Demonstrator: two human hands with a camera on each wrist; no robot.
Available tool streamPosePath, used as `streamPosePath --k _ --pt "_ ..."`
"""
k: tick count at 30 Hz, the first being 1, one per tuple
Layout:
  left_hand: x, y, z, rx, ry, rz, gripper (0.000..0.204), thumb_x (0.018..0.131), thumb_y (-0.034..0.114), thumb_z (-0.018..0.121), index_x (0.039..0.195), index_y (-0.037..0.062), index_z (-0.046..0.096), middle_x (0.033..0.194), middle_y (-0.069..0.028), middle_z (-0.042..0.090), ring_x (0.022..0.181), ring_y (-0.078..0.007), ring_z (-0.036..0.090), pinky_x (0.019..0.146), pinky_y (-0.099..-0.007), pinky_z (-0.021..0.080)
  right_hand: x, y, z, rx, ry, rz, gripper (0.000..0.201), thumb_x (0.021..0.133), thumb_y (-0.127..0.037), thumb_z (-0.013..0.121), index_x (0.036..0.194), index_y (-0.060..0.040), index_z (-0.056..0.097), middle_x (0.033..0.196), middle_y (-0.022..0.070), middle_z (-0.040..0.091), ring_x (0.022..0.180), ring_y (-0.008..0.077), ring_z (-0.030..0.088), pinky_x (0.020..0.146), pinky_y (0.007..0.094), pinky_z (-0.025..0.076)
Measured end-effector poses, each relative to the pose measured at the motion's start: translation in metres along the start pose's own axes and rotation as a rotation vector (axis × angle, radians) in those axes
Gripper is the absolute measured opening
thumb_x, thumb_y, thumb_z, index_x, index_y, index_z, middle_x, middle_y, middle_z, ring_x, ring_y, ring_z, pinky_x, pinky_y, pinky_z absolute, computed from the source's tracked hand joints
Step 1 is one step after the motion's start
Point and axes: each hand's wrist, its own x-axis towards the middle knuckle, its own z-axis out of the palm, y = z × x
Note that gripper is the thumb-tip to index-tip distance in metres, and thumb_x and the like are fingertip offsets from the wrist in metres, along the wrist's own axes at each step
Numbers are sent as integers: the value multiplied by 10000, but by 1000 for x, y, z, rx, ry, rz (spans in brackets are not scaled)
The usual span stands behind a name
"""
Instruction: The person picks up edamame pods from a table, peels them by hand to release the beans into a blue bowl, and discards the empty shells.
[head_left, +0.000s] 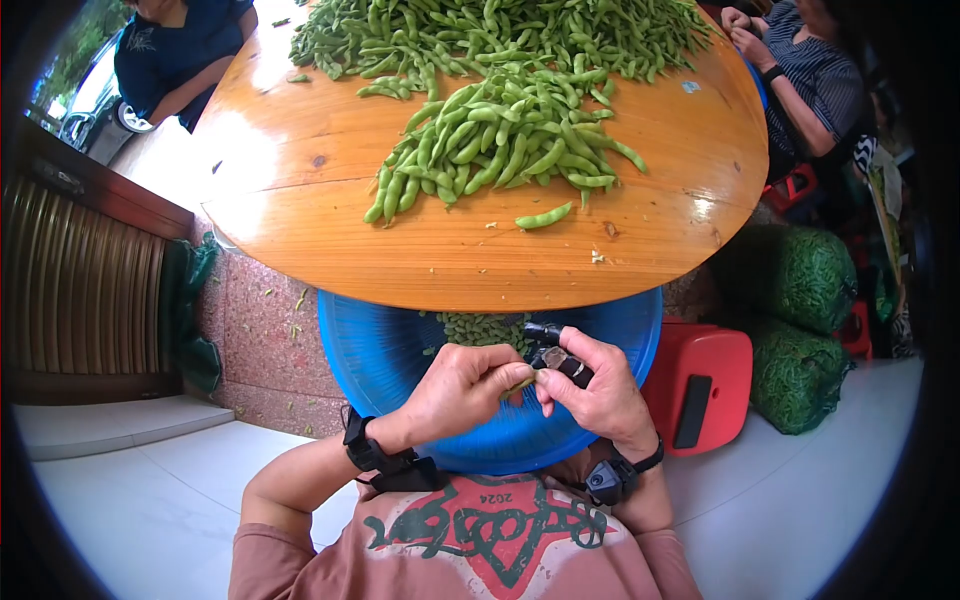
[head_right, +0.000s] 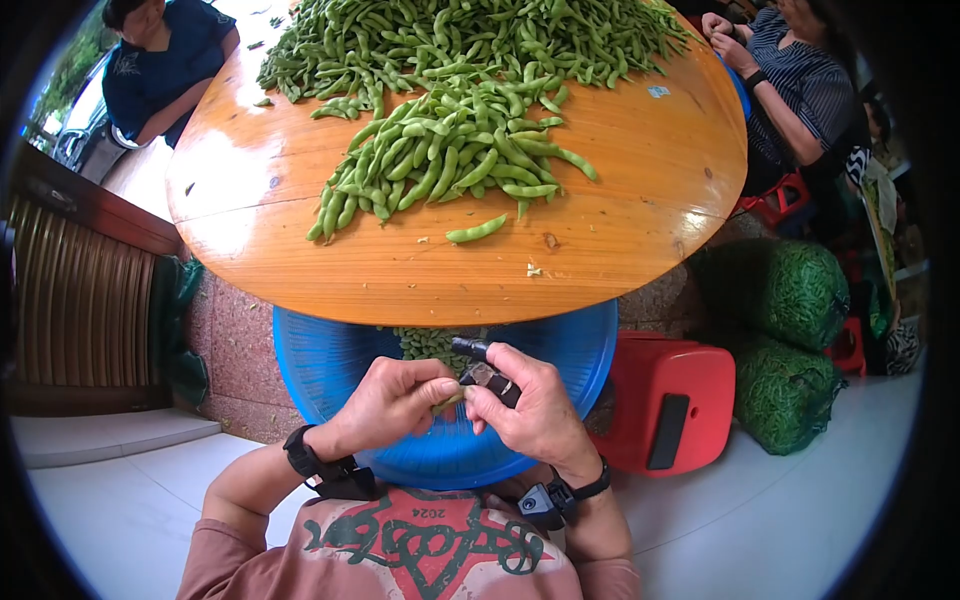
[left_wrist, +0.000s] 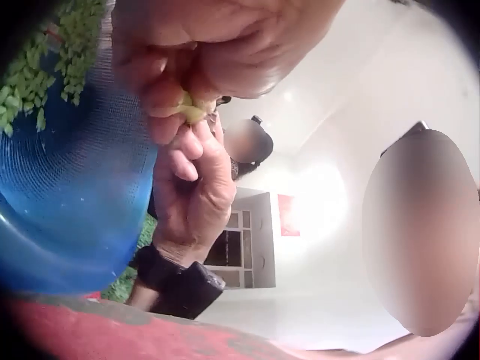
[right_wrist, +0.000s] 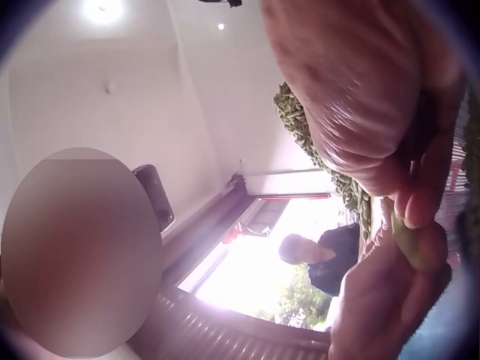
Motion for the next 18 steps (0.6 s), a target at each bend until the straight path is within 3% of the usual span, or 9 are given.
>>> streamPosePath --k 2,6,9,11,15,18 --pt "3 -4 -7 -389 -230 -305 268 1050 247 557 993 17 682 740 -20 667 557 -65 557 526 -240 465 1 -4 -1 -88 -55 -95 103 928 30 614 1028 16 595 750 37 625 632 82 600 564 244 509" --pt "5 0 -12 -314 -309 -329 281 1063 249 532 1012 9 670 760 -1 652 584 -64 556 547 -237 468 3 -4 -5 -81 -80 -51 96 926 24 612 1020 21 591 746 40 630 625 85 600 565 247 513" --pt "3 -2 -10 -254 -295 -206 275 1068 238 520 1040 12 675 759 4 635 643 -63 581 595 -231 484 4 4 -5 74 -32 36 70 922 16 621 987 25 599 748 40 630 629 90 610 563 247 515" --pt "2 2 -9 -482 -261 -272 265 1066 226 526 1064 11 682 781 0 636 708 -67 600 646 -234 498 4 8 -2 20 39 -37 42 913 28 633 936 33 598 737 47 626 627 97 619 560 241 514" --pt "4 -4 -12 -562 -291 -262 257 1059 222 540 1087 12 686 826 -8 648 738 -73 609 667 -238 505 2 0 2 -170 67 -207 54 900 41 648 904 30 595 756 50 614 621 106 625 569 257 531" --pt "4 -13 -11 -542 -318 -225 252 1054 218 551 1083 7 686 852 -9 655 732 -77 607 675 -240 505 0 -1 7 -245 79 -282 108 864 58 676 929 26 597 792 83 588 622 169 637 561 294 536"
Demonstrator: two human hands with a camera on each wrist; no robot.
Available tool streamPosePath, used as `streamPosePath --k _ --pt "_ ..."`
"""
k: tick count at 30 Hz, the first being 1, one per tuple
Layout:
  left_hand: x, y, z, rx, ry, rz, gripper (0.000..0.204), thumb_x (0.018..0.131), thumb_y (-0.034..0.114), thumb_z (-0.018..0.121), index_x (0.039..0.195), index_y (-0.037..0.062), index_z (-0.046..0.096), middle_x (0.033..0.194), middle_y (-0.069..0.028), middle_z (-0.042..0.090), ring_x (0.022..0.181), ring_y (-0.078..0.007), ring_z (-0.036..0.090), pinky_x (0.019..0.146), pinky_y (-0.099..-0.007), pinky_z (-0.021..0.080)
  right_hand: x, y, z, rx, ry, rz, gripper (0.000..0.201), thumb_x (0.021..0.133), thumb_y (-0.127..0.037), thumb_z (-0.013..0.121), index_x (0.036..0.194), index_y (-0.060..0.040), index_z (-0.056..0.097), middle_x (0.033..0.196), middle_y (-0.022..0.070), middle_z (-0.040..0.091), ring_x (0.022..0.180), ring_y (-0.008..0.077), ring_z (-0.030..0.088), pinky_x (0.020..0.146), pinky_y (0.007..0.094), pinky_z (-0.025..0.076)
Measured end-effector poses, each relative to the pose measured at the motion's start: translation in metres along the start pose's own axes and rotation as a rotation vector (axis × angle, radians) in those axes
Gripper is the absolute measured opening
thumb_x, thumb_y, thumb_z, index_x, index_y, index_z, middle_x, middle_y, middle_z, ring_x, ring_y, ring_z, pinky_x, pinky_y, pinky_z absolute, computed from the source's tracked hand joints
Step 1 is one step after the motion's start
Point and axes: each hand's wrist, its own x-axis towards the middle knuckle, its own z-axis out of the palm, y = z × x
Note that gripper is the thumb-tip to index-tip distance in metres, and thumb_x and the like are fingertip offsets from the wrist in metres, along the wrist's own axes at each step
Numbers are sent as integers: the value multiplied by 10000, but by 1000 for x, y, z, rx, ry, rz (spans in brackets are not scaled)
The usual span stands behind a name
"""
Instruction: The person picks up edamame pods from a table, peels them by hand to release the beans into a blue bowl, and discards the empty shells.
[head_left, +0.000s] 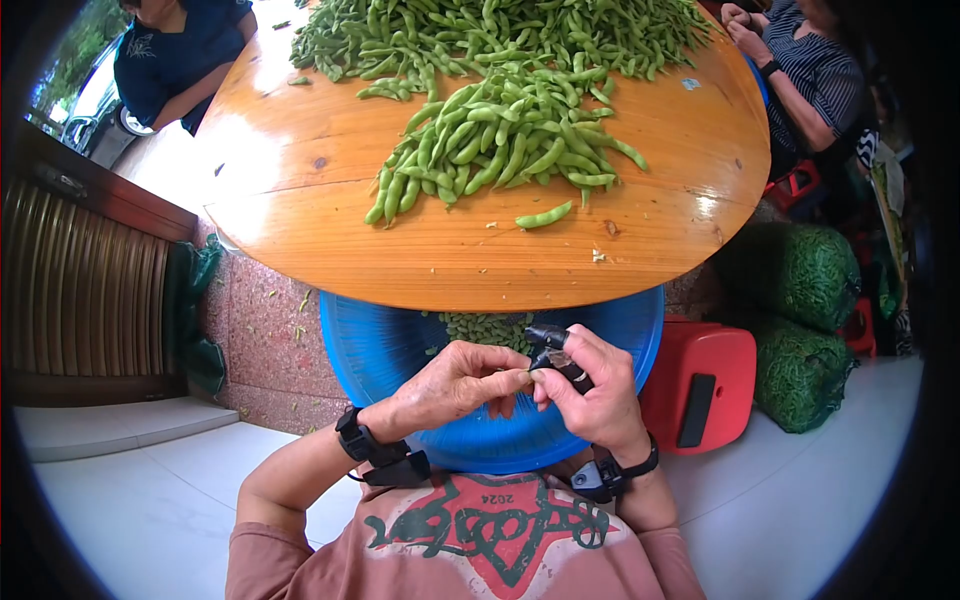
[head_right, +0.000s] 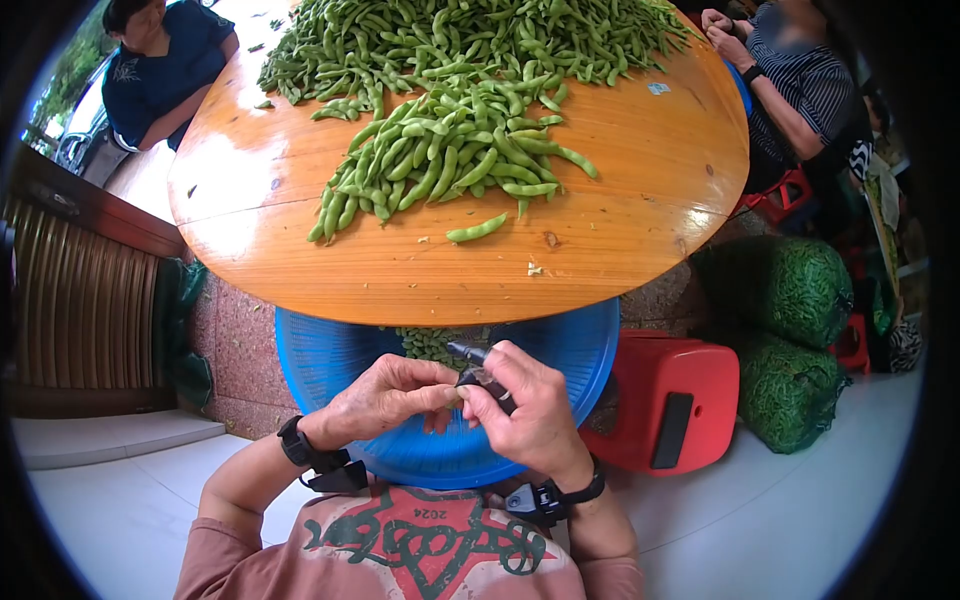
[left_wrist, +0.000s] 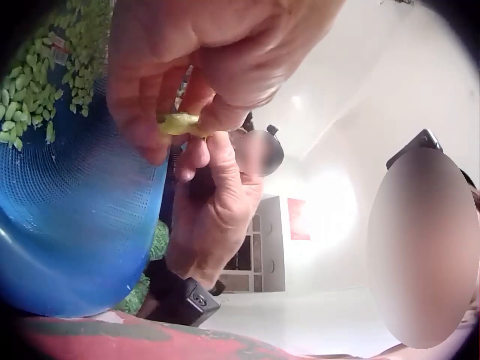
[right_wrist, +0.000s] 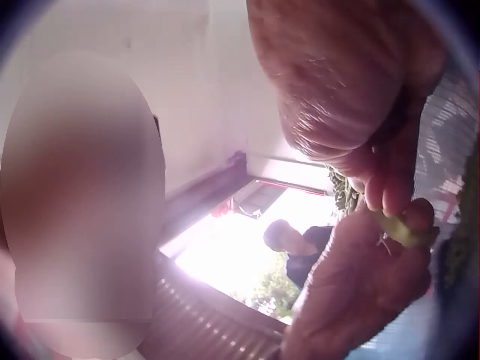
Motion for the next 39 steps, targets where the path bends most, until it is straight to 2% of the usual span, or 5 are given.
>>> streamPosePath --k 6,22,30,36,39 --pt "4 -11 11 -38 128 40 182 1003 103 536 1054 -6 673 859 -27 649 783 -87 591 728 -266 500 -2 -4 16 -447 77 -369 242 805 79 692 1022 15 606 866 138 550 667 279 626 543 343 516" --pt "9 -6 13 288 82 164 253 981 157 651 1175 -4 640 839 -36 670 747 -163 618 722 -295 516 -21 -12 -41 340 281 208 200 917 4 628 1110 54 612 698 49 634 601 119 604 560 270 518" --pt "57 82 -11 1159 614 670 144 868 47 674 1004 13 641 915 -139 626 822 -354 645 720 -429 523 -79 -10 -137 -944 333 65 156 918 -57 630 1039 28 680 688 49 613 556 109 536 520 278 443" --pt "76 79 -18 1375 657 737 195 876 45 656 1060 9 604 950 -128 584 823 -314 628 716 -418 516 -41 -12 -80 -125 490 223 103 960 -84 575 881 -22 596 650 -18 533 564 41 485 488 235 382" --pt "40 86 10 460 246 213 131 942 86 693 980 19 587 803 15 626 685 -44 560 594 -228 473 -22 -18 -45 296 304 286 104 993 -95 568 928 -16 587 665 -31 506 557 35 457 475 216 359"
